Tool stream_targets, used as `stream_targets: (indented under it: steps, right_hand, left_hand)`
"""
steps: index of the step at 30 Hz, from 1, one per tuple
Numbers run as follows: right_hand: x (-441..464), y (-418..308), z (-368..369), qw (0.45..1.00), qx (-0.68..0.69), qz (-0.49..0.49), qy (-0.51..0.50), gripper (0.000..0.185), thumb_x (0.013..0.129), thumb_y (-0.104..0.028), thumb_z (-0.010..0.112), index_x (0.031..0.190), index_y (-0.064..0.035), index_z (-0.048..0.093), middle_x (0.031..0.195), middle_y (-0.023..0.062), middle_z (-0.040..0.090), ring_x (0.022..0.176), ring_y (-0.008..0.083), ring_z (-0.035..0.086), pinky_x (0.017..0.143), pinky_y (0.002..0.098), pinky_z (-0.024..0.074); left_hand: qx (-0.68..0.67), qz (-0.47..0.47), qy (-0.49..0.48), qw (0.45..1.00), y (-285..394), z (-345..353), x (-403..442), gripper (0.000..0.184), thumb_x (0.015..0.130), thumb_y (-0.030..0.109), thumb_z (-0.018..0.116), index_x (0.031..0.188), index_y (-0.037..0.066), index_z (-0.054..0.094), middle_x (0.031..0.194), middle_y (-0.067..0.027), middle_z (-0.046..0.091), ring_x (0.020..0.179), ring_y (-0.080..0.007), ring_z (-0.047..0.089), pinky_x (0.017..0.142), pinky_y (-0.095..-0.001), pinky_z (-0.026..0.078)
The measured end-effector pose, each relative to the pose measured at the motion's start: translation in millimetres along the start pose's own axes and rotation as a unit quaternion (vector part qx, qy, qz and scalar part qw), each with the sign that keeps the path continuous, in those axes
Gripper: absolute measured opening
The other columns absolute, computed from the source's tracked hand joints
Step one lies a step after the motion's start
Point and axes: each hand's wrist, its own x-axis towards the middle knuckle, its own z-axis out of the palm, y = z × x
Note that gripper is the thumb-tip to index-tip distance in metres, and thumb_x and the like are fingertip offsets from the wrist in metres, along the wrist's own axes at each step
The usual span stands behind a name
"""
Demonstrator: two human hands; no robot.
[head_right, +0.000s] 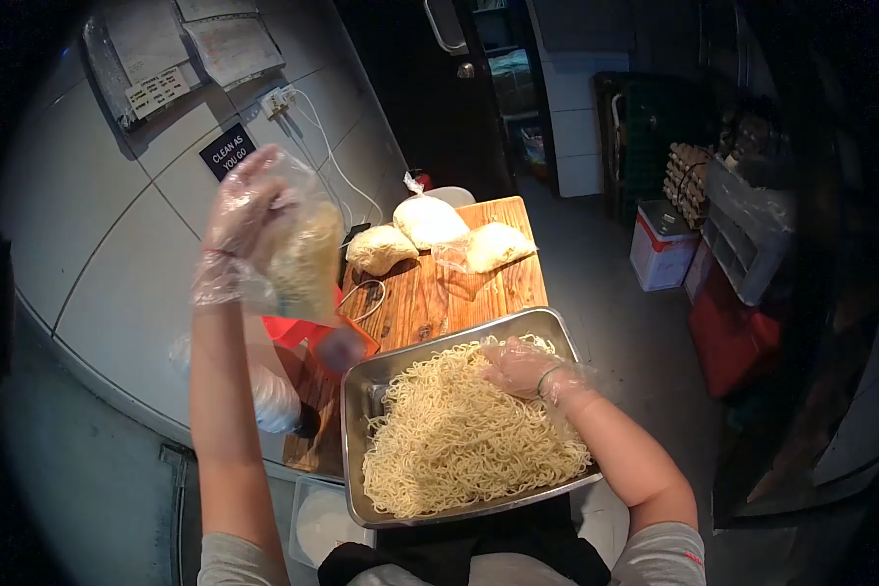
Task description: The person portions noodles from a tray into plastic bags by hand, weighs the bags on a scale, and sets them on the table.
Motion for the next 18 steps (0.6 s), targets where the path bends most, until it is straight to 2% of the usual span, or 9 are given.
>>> stream_targets:
  steps: [2, 4, 6, 10, 12, 13, 16, 18]
  right_hand:
    - [5.6, 8.2, 10.1, 1.000, 0.007, -0.017, 0.013, 0.061, 0.100, -0.045, 0.042, 0.148, -0.0078, 0.036, 0.137, 0.0310, 0.048, 0.132, 0.0439, 0.043, 0.110, 0.0479, 0.0350]
    - [3.1, 7.9, 6.0, 1.000, 0.014, -0.014, 0.008, 0.061, 0.100, -0.045, 0.042, 0.147, -0.0077, 0.037, 0.137, 0.0312, 0.048, 0.132, 0.0441, 0.043, 0.110, 0.0479, 0.0350]
    - [-2.3, -4.7, -5.7, 1.000, 0.020, 0.008, -0.016, 0.060, 0.100, -0.045, 0.042, 0.146, -0.0076, 0.038, 0.137, 0.0314, 0.048, 0.132, 0.0443, 0.043, 0.110, 0.0477, 0.0350]
    - [0.5, -5.5, -5.1, 1.000, 0.014, 0.004, -0.014, 0.059, 0.100, -0.044, 0.043, 0.145, -0.0071, 0.039, 0.136, 0.0321, 0.049, 0.132, 0.0458, 0.044, 0.110, 0.0489, 0.0363]
    - [2.3, -3.3, -1.1, 1.000, 0.008, 0.003, -0.012, 0.060, 0.100, -0.044, 0.044, 0.146, -0.0071, 0.038, 0.136, 0.0324, 0.049, 0.132, 0.0461, 0.044, 0.110, 0.0493, 0.0363]
    - [3.4, -3.5, -0.2, 1.000, 0.005, 0.005, -0.014, 0.060, 0.100, -0.044, 0.044, 0.146, -0.0072, 0.038, 0.137, 0.0324, 0.049, 0.132, 0.0460, 0.044, 0.110, 0.0493, 0.0363]
    - [2.0, -9.6, -8.3, 0.999, 0.018, 0.023, -0.038, 0.061, 0.100, -0.045, 0.042, 0.149, -0.0083, 0.036, 0.143, 0.0310, 0.044, 0.138, 0.0439, 0.038, 0.114, 0.0478, 0.0315]
    - [2.3, -8.3, -5.7, 0.999, 0.017, 0.026, -0.041, 0.062, 0.101, -0.046, 0.040, 0.150, -0.0092, 0.034, 0.146, 0.0287, 0.042, 0.142, 0.0424, 0.033, 0.116, 0.0468, 0.0283]
  left_hand:
    - [-0.081, -0.047, -0.048, 0.994, -32.1, 11.9, 10.3, 0.050, 0.086, 0.004, 0.064, 0.134, 0.002, 0.052, 0.109, -0.0074, 0.065, 0.074, -0.0102, 0.060, 0.075, -0.0294, 0.055]
    - [-0.117, -0.107, -0.054, 0.986, -45.7, 43.3, -5.5, 0.048, 0.084, 0.002, 0.064, 0.131, 0.001, 0.052, 0.093, -0.0046, 0.064, 0.076, -0.0123, 0.062, 0.074, -0.0304, 0.057]
    - [-0.133, -0.165, -0.103, 0.972, -67.2, 73.0, -12.8, 0.055, 0.083, -0.002, 0.061, 0.136, -0.002, 0.047, 0.096, -0.0073, 0.064, 0.079, -0.0147, 0.065, 0.073, -0.0323, 0.060]
    - [-0.121, -0.260, -0.098, 0.953, -125.2, 135.5, -13.4, 0.070, 0.081, -0.008, 0.055, 0.147, -0.005, 0.031, 0.102, -0.0160, 0.064, 0.075, -0.0191, 0.069, 0.074, -0.0356, 0.062]
    - [-0.153, -0.275, -0.102, 0.944, -142.2, 158.8, 1.6, 0.070, 0.083, -0.008, 0.054, 0.148, -0.006, 0.028, 0.104, -0.0188, 0.064, 0.073, -0.0196, 0.070, 0.074, -0.0358, 0.062]
    - [-0.181, -0.271, -0.077, 0.942, -160.5, 168.7, 14.7, 0.073, 0.086, -0.008, 0.053, 0.152, -0.001, 0.023, 0.105, -0.0174, 0.064, 0.078, -0.0195, 0.070, 0.075, -0.0352, 0.061]
    - [-0.171, -0.131, -0.108, 0.971, -233.7, 182.6, 41.8, 0.078, 0.089, -0.004, 0.055, 0.156, 0.008, 0.018, 0.104, -0.0136, 0.064, 0.082, -0.0204, 0.070, 0.077, -0.0371, 0.059]
    - [0.037, 0.024, -0.148, 0.988, -254.4, 181.7, 36.8, 0.071, 0.090, 0.005, 0.060, 0.153, 0.009, 0.028, 0.141, -0.0204, 0.033, 0.119, -0.0331, 0.050, 0.088, -0.0368, 0.055]
